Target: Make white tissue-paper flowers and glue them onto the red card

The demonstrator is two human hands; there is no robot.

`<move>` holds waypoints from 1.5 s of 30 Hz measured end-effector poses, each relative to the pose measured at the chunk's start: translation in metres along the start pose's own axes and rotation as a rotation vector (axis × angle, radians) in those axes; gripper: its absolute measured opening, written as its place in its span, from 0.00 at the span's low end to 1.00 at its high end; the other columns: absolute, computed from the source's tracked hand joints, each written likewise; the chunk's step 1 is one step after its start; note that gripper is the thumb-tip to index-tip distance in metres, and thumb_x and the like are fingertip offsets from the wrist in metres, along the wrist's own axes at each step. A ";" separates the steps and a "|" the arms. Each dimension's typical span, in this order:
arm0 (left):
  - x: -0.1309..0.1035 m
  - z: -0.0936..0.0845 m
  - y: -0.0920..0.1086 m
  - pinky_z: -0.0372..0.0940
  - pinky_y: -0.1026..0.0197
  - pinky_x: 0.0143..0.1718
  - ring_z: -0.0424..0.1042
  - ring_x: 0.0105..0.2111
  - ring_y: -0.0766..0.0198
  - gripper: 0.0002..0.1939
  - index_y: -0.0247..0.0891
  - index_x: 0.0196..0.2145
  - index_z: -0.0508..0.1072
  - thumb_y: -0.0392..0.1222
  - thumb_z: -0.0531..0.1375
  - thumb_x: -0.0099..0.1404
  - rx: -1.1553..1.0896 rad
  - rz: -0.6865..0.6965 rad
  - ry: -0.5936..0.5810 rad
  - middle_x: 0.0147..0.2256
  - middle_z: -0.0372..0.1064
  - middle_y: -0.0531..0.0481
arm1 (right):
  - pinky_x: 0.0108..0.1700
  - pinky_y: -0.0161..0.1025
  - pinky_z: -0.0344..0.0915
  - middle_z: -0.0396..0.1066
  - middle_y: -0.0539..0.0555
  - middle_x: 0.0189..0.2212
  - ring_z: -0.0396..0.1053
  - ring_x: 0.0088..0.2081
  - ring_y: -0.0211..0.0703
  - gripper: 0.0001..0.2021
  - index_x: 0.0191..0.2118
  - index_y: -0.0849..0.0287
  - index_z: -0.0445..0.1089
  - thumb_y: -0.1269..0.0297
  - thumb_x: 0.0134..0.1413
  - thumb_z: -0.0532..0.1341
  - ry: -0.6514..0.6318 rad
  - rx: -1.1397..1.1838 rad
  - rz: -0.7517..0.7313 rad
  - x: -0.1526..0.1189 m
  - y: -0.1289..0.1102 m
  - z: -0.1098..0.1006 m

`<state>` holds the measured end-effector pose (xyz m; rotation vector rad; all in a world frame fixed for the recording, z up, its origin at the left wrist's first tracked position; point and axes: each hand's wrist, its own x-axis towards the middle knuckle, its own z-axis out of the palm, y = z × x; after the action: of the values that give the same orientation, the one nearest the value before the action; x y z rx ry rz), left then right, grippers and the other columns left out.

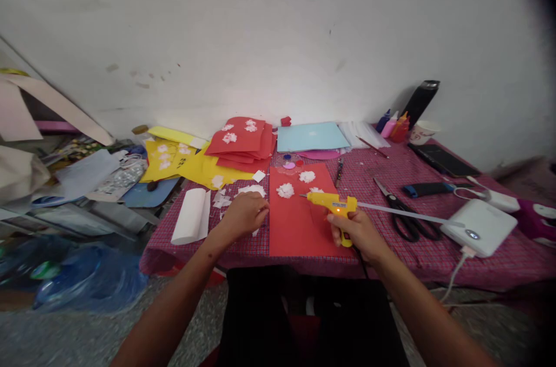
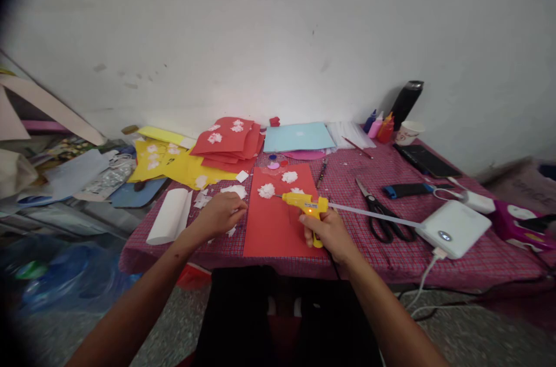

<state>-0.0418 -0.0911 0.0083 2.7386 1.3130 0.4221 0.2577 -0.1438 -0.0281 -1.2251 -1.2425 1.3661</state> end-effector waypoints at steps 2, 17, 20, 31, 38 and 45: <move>-0.001 -0.001 0.003 0.63 0.55 0.42 0.72 0.37 0.57 0.09 0.39 0.34 0.78 0.38 0.56 0.66 -0.148 -0.037 0.103 0.33 0.75 0.45 | 0.19 0.33 0.54 0.67 0.47 0.14 0.62 0.16 0.36 0.14 0.36 0.61 0.72 0.54 0.52 0.66 -0.002 0.027 0.007 -0.002 -0.002 0.001; 0.001 0.063 0.065 0.65 0.63 0.35 0.70 0.29 0.66 0.10 0.37 0.35 0.77 0.47 0.65 0.61 -1.393 -0.564 0.547 0.28 0.72 0.51 | 0.18 0.33 0.54 0.63 0.47 0.14 0.59 0.16 0.36 0.16 0.29 0.57 0.68 0.49 0.54 0.64 -0.075 -0.269 0.046 0.000 -0.022 0.006; 0.001 0.073 0.062 0.67 0.63 0.35 0.72 0.29 0.66 0.12 0.37 0.36 0.76 0.48 0.66 0.59 -1.477 -0.624 0.621 0.29 0.73 0.51 | 0.18 0.32 0.54 0.64 0.47 0.14 0.60 0.15 0.36 0.18 0.25 0.57 0.67 0.48 0.55 0.62 -0.099 -0.316 0.069 0.002 -0.015 0.011; -0.001 0.072 0.060 0.68 0.62 0.38 0.72 0.30 0.67 0.11 0.37 0.35 0.75 0.47 0.66 0.59 -1.584 -0.636 0.666 0.30 0.73 0.51 | 0.19 0.33 0.53 0.62 0.47 0.15 0.57 0.17 0.36 0.18 0.27 0.56 0.69 0.48 0.60 0.59 -0.173 -0.382 0.019 0.007 -0.016 0.020; -0.001 0.073 0.060 0.68 0.61 0.38 0.72 0.31 0.66 0.11 0.37 0.36 0.75 0.47 0.66 0.59 -1.608 -0.622 0.671 0.30 0.73 0.51 | 0.19 0.33 0.52 0.62 0.48 0.15 0.56 0.17 0.35 0.21 0.25 0.56 0.67 0.46 0.62 0.57 -0.187 -0.445 0.008 0.010 -0.010 0.016; 0.000 0.072 0.060 0.68 0.61 0.38 0.72 0.31 0.66 0.10 0.37 0.35 0.75 0.45 0.67 0.59 -1.649 -0.613 0.680 0.30 0.72 0.51 | 0.20 0.33 0.53 0.63 0.49 0.15 0.58 0.17 0.37 0.20 0.27 0.57 0.70 0.47 0.61 0.57 -0.174 -0.461 -0.002 0.009 -0.015 0.015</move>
<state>0.0231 -0.1253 -0.0492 0.8111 0.9406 1.4912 0.2414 -0.1351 -0.0144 -1.4332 -1.7482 1.2423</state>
